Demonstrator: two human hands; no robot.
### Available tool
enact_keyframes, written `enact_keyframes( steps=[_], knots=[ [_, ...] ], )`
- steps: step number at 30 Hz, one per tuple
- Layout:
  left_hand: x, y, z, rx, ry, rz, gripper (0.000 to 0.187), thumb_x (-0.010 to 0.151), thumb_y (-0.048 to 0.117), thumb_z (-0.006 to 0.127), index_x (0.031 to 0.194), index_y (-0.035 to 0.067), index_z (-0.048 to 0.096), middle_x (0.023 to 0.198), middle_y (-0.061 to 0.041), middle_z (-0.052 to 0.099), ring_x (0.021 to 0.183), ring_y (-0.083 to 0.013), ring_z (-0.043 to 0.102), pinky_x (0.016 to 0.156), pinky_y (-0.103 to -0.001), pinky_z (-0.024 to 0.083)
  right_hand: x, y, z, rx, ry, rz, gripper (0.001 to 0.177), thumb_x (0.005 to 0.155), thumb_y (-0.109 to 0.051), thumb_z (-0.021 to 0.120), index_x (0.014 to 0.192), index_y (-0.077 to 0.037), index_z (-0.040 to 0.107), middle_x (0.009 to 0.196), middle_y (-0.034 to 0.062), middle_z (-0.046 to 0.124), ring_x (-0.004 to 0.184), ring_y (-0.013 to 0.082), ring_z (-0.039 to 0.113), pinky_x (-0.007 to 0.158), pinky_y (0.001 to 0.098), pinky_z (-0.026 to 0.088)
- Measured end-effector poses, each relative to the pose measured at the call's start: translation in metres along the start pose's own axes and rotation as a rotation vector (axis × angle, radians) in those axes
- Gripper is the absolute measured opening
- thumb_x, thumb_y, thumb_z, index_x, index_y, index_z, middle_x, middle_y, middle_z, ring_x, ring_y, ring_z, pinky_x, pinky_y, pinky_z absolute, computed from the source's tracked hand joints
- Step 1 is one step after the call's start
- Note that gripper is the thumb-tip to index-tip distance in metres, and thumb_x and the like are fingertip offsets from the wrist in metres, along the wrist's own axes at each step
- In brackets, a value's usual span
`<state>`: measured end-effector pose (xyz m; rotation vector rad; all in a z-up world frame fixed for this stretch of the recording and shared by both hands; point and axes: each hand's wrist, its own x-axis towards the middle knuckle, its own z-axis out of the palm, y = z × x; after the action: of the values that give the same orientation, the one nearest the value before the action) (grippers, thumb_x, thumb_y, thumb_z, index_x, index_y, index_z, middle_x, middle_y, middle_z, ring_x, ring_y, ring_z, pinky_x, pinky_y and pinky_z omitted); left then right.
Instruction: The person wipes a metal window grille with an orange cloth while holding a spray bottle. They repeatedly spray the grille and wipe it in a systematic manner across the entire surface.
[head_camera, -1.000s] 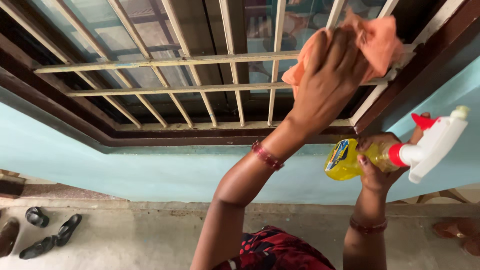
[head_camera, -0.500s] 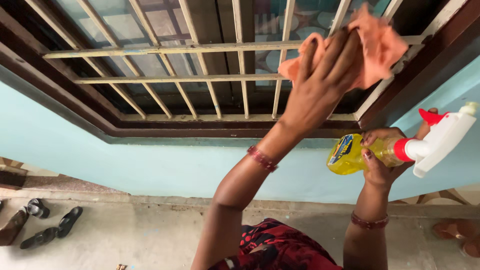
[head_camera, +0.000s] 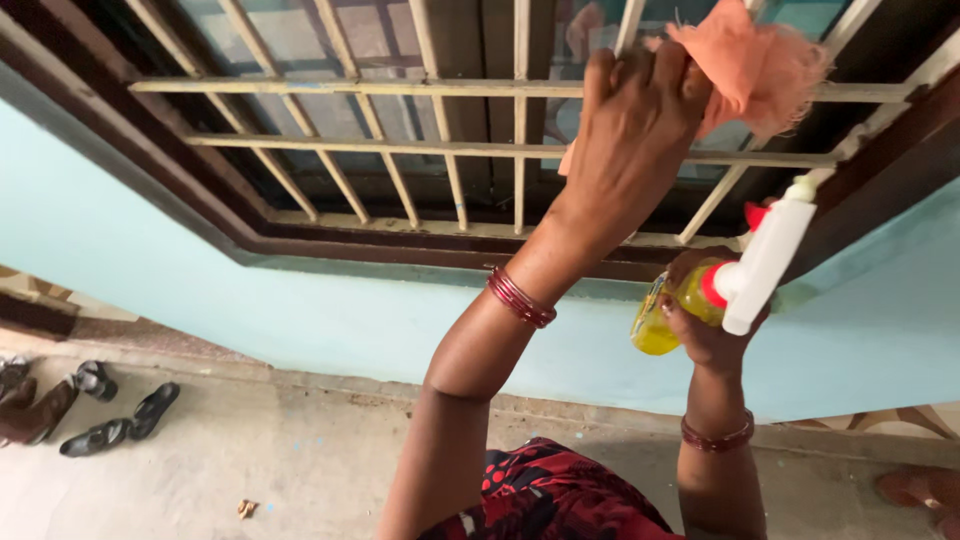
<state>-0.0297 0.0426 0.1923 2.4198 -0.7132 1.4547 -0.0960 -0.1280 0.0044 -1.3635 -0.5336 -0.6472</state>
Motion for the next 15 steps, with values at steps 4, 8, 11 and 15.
enact_keyframes(
  steps=[4,8,11,15],
  knots=[
    [-0.021,-0.001,0.013,-0.020,0.003,0.002,0.040,0.094,0.014,0.067,0.133,0.005,0.058,0.134,-0.015,0.055,0.127,-0.0329,0.053,0.113,-0.051,0.037,0.006,-0.013,0.001,0.011,-0.014,-0.021,0.046,0.084,0.000,0.077,0.123,-0.002,0.053,0.094,0.0124,0.063,0.087,0.0173,0.063,0.080,0.0318,0.053],
    [-0.060,-0.011,0.037,0.015,0.079,0.047,0.042,0.097,0.019,0.069,0.138,0.012,0.062,0.157,-0.014,0.043,0.149,-0.0310,0.039,0.125,-0.055,0.027,0.014,-0.028,0.004,0.183,0.007,-0.055,0.045,0.091,-0.002,0.076,0.127,-0.002,0.050,0.093,0.0108,0.061,0.083,0.0184,0.061,0.082,0.0327,0.052],
    [-0.089,-0.041,0.042,-0.005,-0.006,-0.028,0.033,0.091,0.019,0.072,0.124,0.023,0.067,0.162,-0.011,0.040,0.153,-0.0313,0.034,0.128,-0.060,0.022,0.014,-0.038,0.010,0.152,0.000,-0.118,0.068,0.089,-0.004,0.074,0.144,-0.003,0.035,0.092,0.0081,0.061,0.086,0.0175,0.062,0.091,0.0356,0.052],
    [-0.080,-0.063,0.021,-0.032,0.146,-0.109,0.058,0.099,0.031,0.078,0.141,-0.004,0.058,0.159,-0.019,0.038,0.151,-0.0341,0.036,0.113,-0.055,0.036,0.015,-0.025,0.005,0.235,-0.007,-0.135,0.062,0.092,-0.005,0.076,0.145,0.000,0.044,0.102,0.0106,0.064,0.091,0.0187,0.065,0.094,0.0351,0.055]
  ],
)
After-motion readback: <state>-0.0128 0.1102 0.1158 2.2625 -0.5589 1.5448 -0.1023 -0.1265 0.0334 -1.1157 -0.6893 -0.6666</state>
